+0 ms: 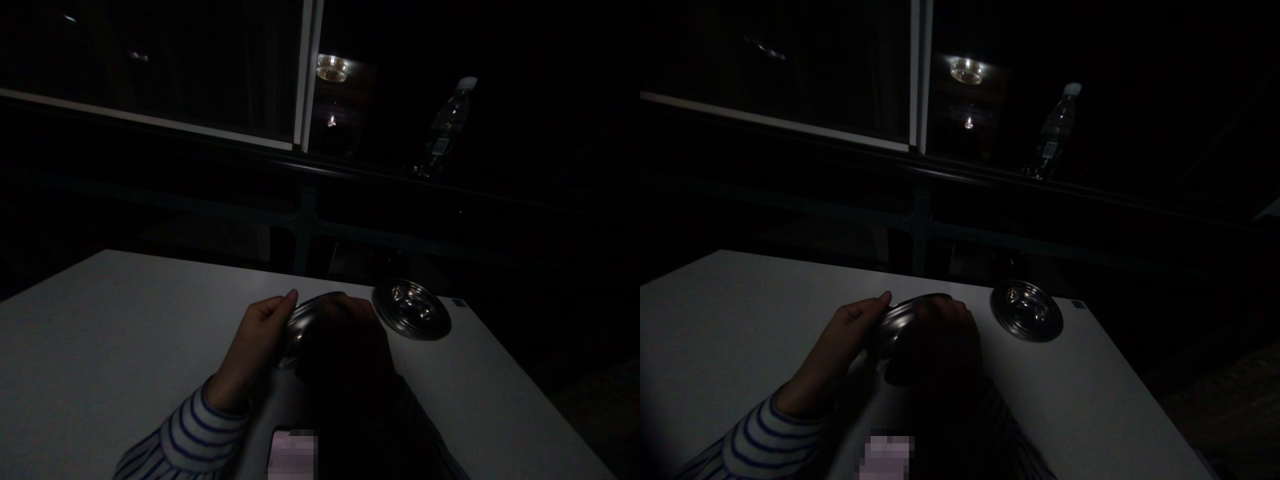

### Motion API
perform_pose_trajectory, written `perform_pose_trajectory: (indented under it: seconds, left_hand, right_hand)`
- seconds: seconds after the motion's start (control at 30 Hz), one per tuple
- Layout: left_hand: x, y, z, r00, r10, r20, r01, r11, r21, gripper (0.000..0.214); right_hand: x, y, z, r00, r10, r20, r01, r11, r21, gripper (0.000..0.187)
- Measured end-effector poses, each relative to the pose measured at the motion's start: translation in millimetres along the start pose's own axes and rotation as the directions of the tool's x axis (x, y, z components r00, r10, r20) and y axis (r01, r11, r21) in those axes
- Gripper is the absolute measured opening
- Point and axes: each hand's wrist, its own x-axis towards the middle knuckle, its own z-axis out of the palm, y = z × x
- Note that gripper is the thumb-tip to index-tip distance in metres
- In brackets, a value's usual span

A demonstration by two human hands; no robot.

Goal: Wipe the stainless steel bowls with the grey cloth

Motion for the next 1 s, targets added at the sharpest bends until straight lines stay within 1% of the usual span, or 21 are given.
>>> perform_pose_trajectory:
  seconds: [0.1,0.17,0.2,0.27,0.33,0.4,0.47,0.53,0.63,0.7,0.73,0.83,0.93,1.0]
  left_hand:
    - [1,-3,-1.4,0.999,0.014,0.031,-0.016,0.998,0.055,0.044]
    - [1,-4,-2.0,0.998,0.011,0.063,-0.015,0.997,0.069,0.043]
    - [1,-4,-2.0,0.998,0.007,0.064,-0.011,0.997,0.071,0.042]
    - [1,-3,-2.0,0.999,0.003,0.032,-0.005,0.998,0.066,0.041]
    - [0,-2,-2.7,1.0,0.0,-0.015,0.0,0.999,0.048,0.041]
    - [0,0,-4.1,0.999,0.001,-0.046,0.0,1.0,0.016,0.041]
    - [0,1,-5.7,0.998,-0.005,-0.061,0.004,1.0,-0.013,0.041]
    - [0,3,-6.4,0.998,-0.014,-0.069,0.012,1.0,-0.026,0.041]
    - [-2,5,-5.2,0.997,-0.03,-0.073,0.027,0.999,-0.036,0.04]
    - [-3,7,-3.3,0.996,-0.036,-0.075,0.033,0.998,-0.044,0.04]
    - [-3,7,-2.3,0.996,-0.04,-0.078,0.036,0.998,-0.048,0.04]
    - [-5,7,0.7,0.995,-0.043,-0.094,0.037,0.998,-0.058,0.04]
    - [-5,5,2.6,0.994,-0.01,-0.113,0.004,0.998,-0.059,0.039]
    - [-4,4,3.2,0.994,0.014,-0.11,-0.02,0.998,-0.057,0.039]
  right_hand:
    - [-2,-11,9,0.994,-0.106,0.04,0.108,0.993,-0.053,0.032]
    - [-2,-15,11,0.991,-0.133,0.02,0.134,0.989,-0.058,0.028]
    - [-1,-15,9,0.993,-0.119,0.011,0.119,0.992,-0.043,0.027]
    - [1,-9,2,0.997,-0.077,-0.016,0.077,0.997,-0.001,0.028]
    - [3,0,-6,1.0,0.006,-0.025,-0.005,1.0,0.015,0.029]
    - [4,10,-11,0.996,0.083,-0.016,-0.083,0.997,-0.004,0.027]
    - [4,16,-11,0.994,0.112,-0.005,-0.112,0.993,-0.034,0.027]
    - [4,16,-9,0.997,0.075,-0.026,-0.076,0.996,-0.051,0.027]
    - [4,5,-4,0.995,-0.062,-0.075,0.059,0.997,-0.045,0.027]
    - [2,-3,1,0.987,-0.14,-0.075,0.138,0.99,-0.036,0.031]
    - [1,-6,2,0.985,-0.157,-0.066,0.155,0.987,-0.036,0.033]
    - [-2,-4,3,0.991,-0.125,-0.042,0.124,0.992,-0.024,0.035]
    - [0,7,-2,0.999,-0.036,-0.024,0.036,0.999,-0.015,0.029]
    - [1,9,-4,1.0,0.007,-0.008,-0.007,1.0,-0.031,0.026]
